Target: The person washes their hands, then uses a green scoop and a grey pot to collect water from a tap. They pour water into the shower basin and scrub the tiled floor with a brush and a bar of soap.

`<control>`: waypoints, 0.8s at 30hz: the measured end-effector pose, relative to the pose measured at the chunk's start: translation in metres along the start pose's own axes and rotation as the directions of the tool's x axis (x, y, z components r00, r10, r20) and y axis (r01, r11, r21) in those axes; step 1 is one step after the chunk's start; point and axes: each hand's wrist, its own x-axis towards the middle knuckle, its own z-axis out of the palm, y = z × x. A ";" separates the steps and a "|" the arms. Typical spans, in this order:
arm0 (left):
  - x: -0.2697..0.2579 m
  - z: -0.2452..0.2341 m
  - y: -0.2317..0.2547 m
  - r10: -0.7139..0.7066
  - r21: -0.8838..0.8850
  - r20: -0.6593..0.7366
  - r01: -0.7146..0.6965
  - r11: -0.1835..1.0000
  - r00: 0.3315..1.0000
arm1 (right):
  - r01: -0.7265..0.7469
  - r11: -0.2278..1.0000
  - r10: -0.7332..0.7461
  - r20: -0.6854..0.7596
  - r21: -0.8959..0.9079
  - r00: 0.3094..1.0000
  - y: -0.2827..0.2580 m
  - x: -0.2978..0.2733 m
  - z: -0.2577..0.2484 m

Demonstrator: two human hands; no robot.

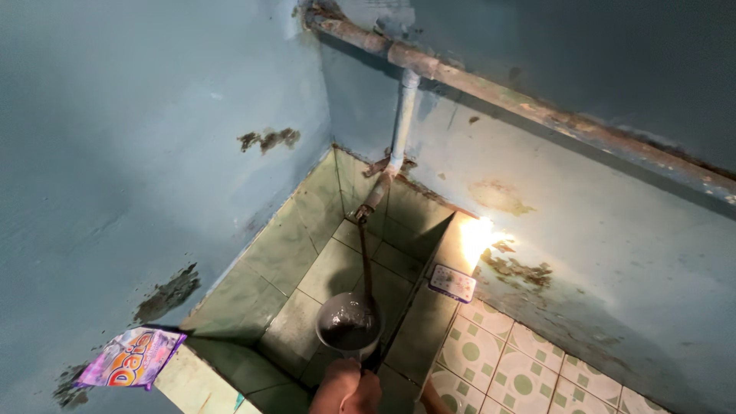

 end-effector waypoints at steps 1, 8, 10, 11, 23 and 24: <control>-0.003 -0.001 0.001 0.000 -0.001 0.002 0.000 1.000 1.000 | 0.007 1.000 -0.007 0.002 -0.003 1.000 -0.001 0.000 0.002; -0.009 -0.003 0.001 -0.005 -0.002 0.031 0.005 1.000 0.999 | 0.029 0.999 -0.029 0.009 -0.025 1.000 0.003 0.004 0.001; -0.009 -0.003 0.001 -0.007 -0.001 0.038 0.007 1.000 0.999 | 0.034 0.999 -0.034 0.009 -0.032 0.999 0.004 0.005 -0.001; -0.008 -0.003 0.001 -0.007 -0.001 0.042 0.007 1.000 0.999 | 0.038 0.999 -0.037 0.009 -0.038 0.999 0.004 0.006 -0.004; 0.014 -0.009 -0.003 0.016 -0.013 -0.008 -0.016 1.000 1.000 | 0.090 0.984 -0.094 -0.015 -0.155 0.996 0.055 0.025 -0.069; 0.017 -0.008 0.004 0.026 -0.026 -0.014 -0.026 0.999 1.000 | 0.101 0.981 -0.106 -0.023 -0.163 0.994 0.055 0.029 -0.076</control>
